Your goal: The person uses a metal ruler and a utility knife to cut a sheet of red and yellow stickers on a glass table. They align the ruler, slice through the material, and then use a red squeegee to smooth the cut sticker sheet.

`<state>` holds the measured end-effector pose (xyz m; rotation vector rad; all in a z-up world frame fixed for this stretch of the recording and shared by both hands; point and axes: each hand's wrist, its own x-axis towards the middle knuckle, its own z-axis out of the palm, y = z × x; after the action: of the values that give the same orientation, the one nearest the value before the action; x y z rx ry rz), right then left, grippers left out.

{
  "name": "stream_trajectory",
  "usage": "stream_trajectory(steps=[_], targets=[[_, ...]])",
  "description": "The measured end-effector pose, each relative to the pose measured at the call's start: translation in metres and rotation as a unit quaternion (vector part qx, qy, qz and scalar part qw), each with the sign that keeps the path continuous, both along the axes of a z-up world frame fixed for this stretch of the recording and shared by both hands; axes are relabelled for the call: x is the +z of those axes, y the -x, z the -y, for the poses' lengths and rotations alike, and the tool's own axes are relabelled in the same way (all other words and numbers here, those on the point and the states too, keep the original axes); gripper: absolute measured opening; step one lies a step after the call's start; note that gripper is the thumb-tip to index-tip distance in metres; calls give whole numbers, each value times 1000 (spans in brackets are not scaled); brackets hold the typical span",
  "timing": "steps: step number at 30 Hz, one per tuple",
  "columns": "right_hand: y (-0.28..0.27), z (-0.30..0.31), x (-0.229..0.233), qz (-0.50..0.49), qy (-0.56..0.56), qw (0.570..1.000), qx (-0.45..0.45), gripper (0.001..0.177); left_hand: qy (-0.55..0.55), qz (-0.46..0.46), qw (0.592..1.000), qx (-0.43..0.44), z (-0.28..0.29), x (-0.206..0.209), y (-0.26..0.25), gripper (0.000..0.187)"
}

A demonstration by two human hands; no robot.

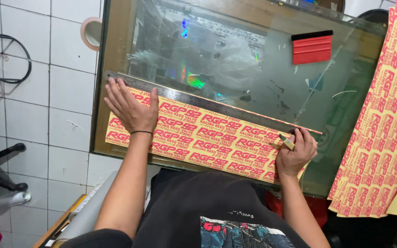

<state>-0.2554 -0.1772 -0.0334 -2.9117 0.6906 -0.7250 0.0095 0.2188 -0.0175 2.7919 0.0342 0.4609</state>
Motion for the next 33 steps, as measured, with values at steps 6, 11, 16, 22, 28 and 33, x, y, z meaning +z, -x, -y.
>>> stream_trajectory(steps=[6, 11, 16, 22, 28, 33], targets=[[-5, -5, 5, 6, -8, 1000, -1, 20, 16, -56, 998, 14, 2, 7, 1, 98], [-4, -3, 1, 12, -6, 1000, 0, 20, 15, -67, 998, 16, 2, 10, 1, 97], [-10, -7, 4, 18, -15, 1000, 1, 20, -5, -30, 1000, 5, -6, 1, 2, 96], [-3, -5, 9, 43, 1, 999, -11, 17, -31, 14, 998, -49, -4, 5, 4, 96], [-11, -15, 22, 27, -47, 998, -13, 18, 5, -123, 992, -8, 3, 19, 5, 92], [-9, -13, 17, 25, -54, 998, -12, 22, 6, -114, 993, -8, 1, 17, 5, 92]])
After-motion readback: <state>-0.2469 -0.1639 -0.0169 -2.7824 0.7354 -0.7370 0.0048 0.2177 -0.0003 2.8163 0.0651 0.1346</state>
